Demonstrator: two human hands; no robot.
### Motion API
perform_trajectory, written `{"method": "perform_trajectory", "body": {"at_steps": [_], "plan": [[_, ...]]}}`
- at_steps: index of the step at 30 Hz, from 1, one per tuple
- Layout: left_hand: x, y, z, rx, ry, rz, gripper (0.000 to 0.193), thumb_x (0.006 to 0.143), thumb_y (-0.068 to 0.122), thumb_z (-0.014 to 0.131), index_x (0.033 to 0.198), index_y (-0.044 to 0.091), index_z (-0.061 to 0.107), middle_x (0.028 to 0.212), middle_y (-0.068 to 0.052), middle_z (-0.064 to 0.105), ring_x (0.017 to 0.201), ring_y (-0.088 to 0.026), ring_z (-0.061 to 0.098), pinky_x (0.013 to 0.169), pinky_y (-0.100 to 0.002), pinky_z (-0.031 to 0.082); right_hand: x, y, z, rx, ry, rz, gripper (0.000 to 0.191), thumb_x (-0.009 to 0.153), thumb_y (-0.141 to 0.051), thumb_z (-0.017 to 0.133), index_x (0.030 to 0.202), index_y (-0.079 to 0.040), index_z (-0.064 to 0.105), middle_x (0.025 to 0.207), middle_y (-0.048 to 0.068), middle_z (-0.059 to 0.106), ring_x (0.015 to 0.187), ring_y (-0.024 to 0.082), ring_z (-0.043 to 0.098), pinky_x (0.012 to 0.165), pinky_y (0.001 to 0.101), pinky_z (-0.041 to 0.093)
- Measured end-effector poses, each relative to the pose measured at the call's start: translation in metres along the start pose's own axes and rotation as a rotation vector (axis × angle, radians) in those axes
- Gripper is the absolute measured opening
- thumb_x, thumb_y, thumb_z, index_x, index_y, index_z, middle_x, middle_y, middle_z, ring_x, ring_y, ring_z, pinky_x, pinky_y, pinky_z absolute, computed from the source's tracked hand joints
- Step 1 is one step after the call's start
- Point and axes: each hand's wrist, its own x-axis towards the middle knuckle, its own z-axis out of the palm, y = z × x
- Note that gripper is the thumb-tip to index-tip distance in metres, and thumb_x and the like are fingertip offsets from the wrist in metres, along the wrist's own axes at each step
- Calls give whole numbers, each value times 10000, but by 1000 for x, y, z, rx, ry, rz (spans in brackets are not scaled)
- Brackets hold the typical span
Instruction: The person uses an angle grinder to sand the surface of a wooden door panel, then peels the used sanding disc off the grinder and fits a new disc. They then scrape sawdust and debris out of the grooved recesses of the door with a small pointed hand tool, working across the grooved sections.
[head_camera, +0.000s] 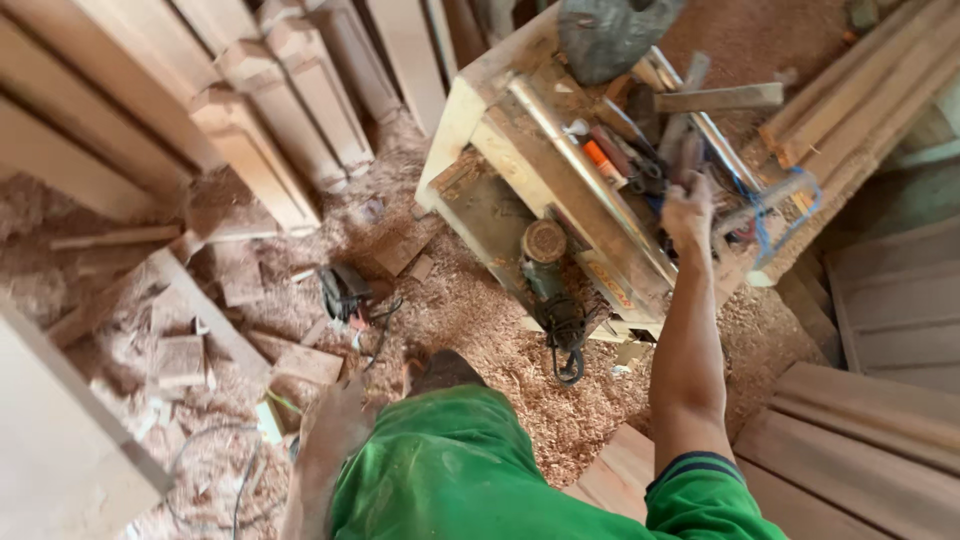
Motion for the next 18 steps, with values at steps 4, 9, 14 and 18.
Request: {"method": "perform_trajectory", "body": {"at_steps": [4,9,14,18], "plan": [[-15,0,-16,-206,83,103,353,884,423,651,1072,132,720,1052,-127,742,1008,-350,714,875,-479,559,-25,-59,-10,188,180,-32,264,1029,-120,538,1267,-12,569,947,144,612,803,243,585,736,363,468],[-23,13,-39,-997,136,142,394,998,379,656,1239,68,646,1034,-64,744,995,-169,679,881,-346,561,-141,-196,25,519,-401,-342,211,1189,-209,502,1254,-9,483,807,35,582,732,103,583,786,239,514],[-20,-15,-51,-1811,518,127,635,958,324,652,1498,107,397,1244,23,643,1157,-134,590,957,-345,522,-281,-304,99,143,-825,-802,397,896,-252,658,1249,-79,610,1047,196,686,917,405,675,794,516,545],[-63,-95,-42,-1741,858,-226,586,1037,401,566,1501,46,517,1175,-65,701,1085,-162,632,906,-332,519,-363,-353,131,575,-1028,-931,429,1035,-272,589,1410,-64,569,1248,226,672,1134,391,661,901,477,563]]}}
